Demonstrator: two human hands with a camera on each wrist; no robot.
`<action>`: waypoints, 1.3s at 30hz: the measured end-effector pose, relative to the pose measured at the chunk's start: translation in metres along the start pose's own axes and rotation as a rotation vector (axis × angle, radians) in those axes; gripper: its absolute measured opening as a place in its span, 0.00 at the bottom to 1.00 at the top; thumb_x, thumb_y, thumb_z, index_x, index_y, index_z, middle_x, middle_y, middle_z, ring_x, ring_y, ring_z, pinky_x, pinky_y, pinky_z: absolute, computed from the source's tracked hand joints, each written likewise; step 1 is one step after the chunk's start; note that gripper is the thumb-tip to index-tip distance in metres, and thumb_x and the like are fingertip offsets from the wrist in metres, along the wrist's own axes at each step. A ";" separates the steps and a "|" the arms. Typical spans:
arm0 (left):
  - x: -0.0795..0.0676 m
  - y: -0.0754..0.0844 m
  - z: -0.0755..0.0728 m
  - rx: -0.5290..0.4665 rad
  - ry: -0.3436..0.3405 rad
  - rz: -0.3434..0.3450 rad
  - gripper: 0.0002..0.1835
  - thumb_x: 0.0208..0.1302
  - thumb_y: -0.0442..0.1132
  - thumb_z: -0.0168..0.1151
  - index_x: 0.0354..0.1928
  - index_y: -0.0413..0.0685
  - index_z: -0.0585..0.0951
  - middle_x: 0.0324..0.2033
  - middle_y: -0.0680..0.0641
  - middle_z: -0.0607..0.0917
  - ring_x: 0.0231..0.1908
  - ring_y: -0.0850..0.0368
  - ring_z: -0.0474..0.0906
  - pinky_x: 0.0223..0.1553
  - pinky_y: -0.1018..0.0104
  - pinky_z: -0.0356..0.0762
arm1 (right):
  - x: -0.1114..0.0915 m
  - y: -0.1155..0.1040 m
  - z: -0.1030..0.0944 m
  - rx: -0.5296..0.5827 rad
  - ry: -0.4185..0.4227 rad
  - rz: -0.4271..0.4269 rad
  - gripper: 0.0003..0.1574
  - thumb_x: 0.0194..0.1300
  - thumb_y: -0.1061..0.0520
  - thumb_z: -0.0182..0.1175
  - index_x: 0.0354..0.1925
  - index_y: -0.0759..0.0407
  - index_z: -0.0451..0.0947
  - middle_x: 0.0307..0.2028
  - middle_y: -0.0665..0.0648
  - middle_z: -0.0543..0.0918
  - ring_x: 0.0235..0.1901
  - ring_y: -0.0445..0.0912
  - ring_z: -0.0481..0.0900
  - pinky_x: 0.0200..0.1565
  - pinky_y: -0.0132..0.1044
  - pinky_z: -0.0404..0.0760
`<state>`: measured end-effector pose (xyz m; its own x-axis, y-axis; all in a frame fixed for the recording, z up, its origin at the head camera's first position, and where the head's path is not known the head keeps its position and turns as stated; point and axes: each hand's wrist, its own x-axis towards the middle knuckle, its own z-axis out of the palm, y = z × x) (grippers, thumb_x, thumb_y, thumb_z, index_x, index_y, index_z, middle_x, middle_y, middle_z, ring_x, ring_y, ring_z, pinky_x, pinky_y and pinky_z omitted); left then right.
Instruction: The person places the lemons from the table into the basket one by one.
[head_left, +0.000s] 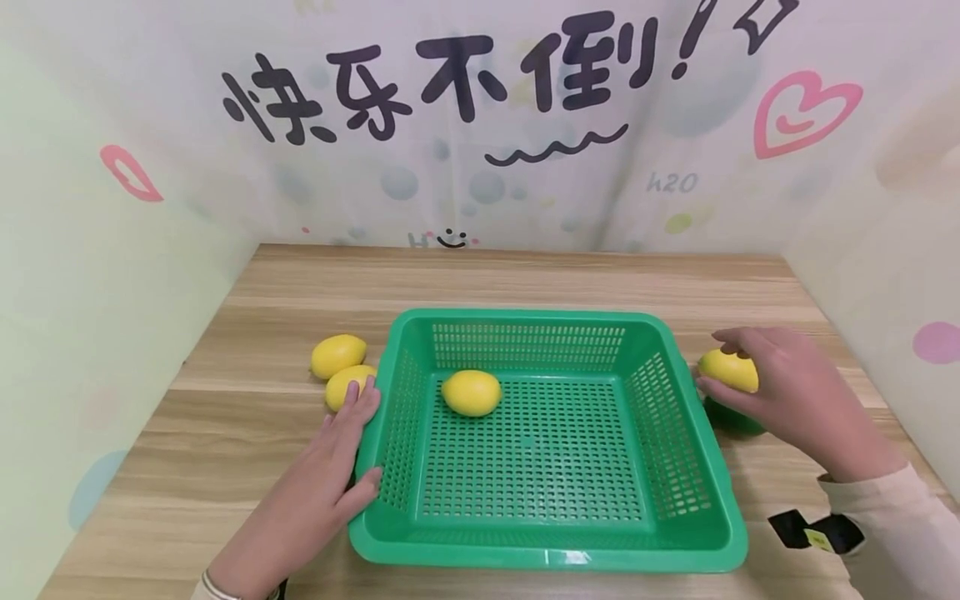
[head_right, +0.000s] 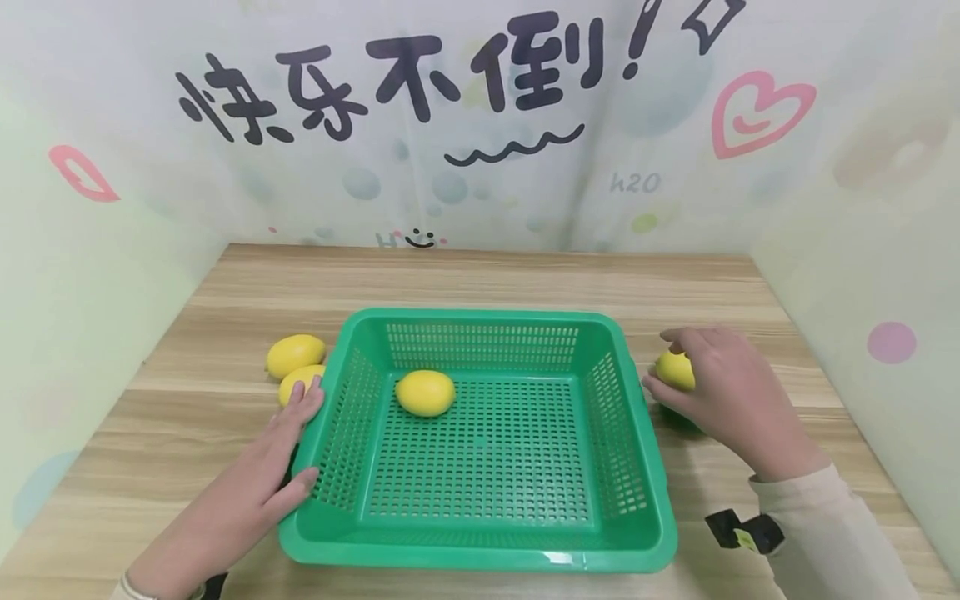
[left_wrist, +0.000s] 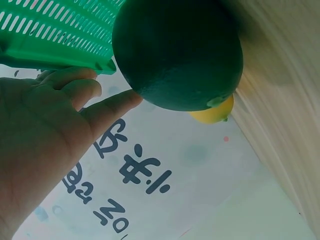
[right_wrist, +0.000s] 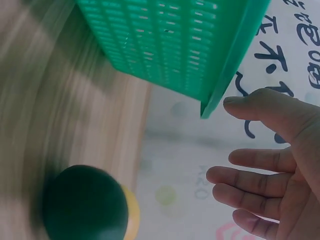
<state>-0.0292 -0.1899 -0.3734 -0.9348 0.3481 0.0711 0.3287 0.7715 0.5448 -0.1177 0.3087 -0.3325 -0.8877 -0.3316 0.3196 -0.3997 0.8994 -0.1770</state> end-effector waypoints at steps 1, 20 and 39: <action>0.000 0.000 0.000 0.001 0.000 -0.003 0.44 0.73 0.36 0.57 0.83 0.44 0.45 0.82 0.47 0.46 0.81 0.48 0.37 0.77 0.46 0.44 | -0.002 0.003 0.001 0.000 -0.003 -0.002 0.33 0.53 0.56 0.78 0.52 0.73 0.80 0.42 0.69 0.86 0.42 0.65 0.80 0.41 0.62 0.78; -0.002 0.002 0.003 -0.006 0.033 0.017 0.44 0.73 0.36 0.58 0.83 0.45 0.46 0.82 0.47 0.47 0.81 0.46 0.40 0.78 0.50 0.43 | -0.026 0.035 0.021 -0.019 -0.075 0.059 0.33 0.47 0.55 0.81 0.46 0.74 0.80 0.35 0.69 0.85 0.35 0.65 0.82 0.33 0.61 0.79; -0.001 -0.002 0.003 -0.017 0.013 0.003 0.44 0.73 0.36 0.56 0.83 0.46 0.45 0.82 0.49 0.46 0.81 0.47 0.38 0.78 0.49 0.42 | -0.042 0.055 0.033 0.014 -0.134 0.090 0.31 0.48 0.55 0.81 0.46 0.71 0.83 0.34 0.65 0.85 0.34 0.62 0.82 0.33 0.58 0.80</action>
<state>-0.0290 -0.1905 -0.3768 -0.9356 0.3432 0.0834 0.3291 0.7614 0.5585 -0.1094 0.3624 -0.3863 -0.9423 -0.2855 0.1751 -0.3193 0.9235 -0.2127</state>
